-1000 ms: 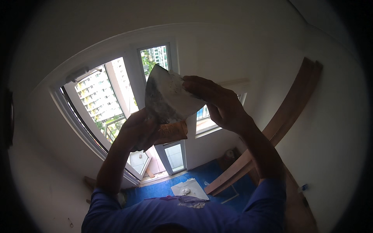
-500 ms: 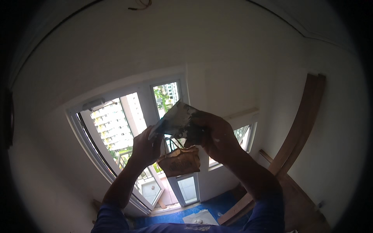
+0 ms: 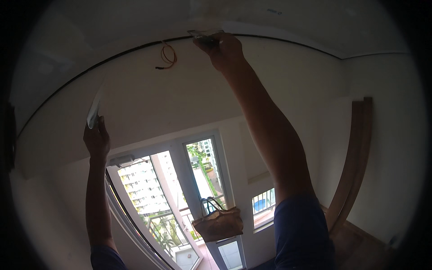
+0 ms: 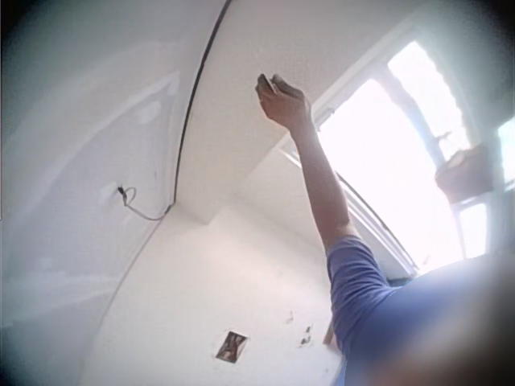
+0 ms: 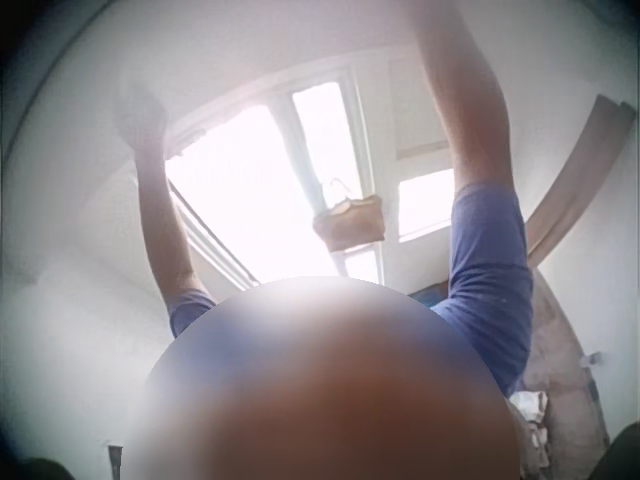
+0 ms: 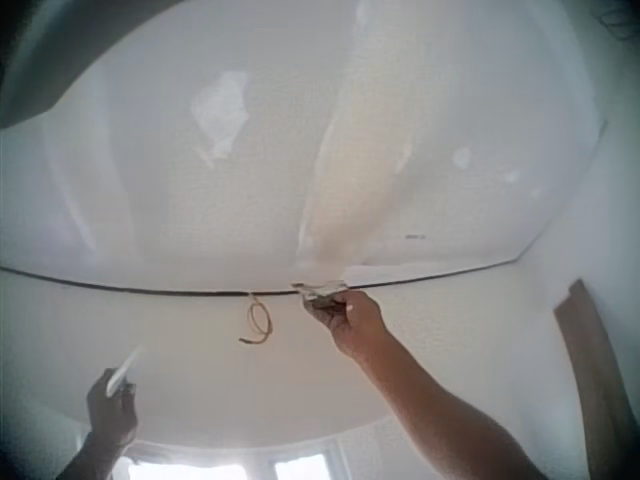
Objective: The person applies joint compound to the ceiling using a hawk and trowel. They repeatedly scoop compound from the hawk and spread it over seams and screw indentations on the ceiling surface.
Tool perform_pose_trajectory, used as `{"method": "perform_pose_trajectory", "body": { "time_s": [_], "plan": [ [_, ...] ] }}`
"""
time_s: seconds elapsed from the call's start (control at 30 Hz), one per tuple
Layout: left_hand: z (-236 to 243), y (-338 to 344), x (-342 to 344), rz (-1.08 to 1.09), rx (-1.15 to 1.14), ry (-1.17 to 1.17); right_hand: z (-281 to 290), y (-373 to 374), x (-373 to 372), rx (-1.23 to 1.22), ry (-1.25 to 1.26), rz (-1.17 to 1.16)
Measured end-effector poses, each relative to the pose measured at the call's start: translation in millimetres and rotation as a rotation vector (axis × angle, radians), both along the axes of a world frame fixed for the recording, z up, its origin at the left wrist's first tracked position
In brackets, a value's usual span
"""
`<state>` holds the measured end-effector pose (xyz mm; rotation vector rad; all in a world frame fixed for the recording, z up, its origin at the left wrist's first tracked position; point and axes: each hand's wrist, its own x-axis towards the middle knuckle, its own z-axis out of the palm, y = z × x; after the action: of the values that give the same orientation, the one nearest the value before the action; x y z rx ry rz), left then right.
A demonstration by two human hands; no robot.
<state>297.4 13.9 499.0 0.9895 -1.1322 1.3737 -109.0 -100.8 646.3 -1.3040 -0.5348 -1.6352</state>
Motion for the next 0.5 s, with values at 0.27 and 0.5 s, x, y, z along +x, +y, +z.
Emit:
{"method": "perform_pose_trajectory", "body": {
  "time_s": [0.27, 0.5],
  "plan": [
    [14.4, -35.3, 45.4, 0.413, 0.181, -0.088, 36.3, -5.1, 5.8, -0.269, 0.398, -1.407],
    [9.4, -50.8, 65.1, 0.337, 0.071, -0.202, 65.9, -11.1, 4.3, -0.377, 0.237, -1.536]
  ]
}}
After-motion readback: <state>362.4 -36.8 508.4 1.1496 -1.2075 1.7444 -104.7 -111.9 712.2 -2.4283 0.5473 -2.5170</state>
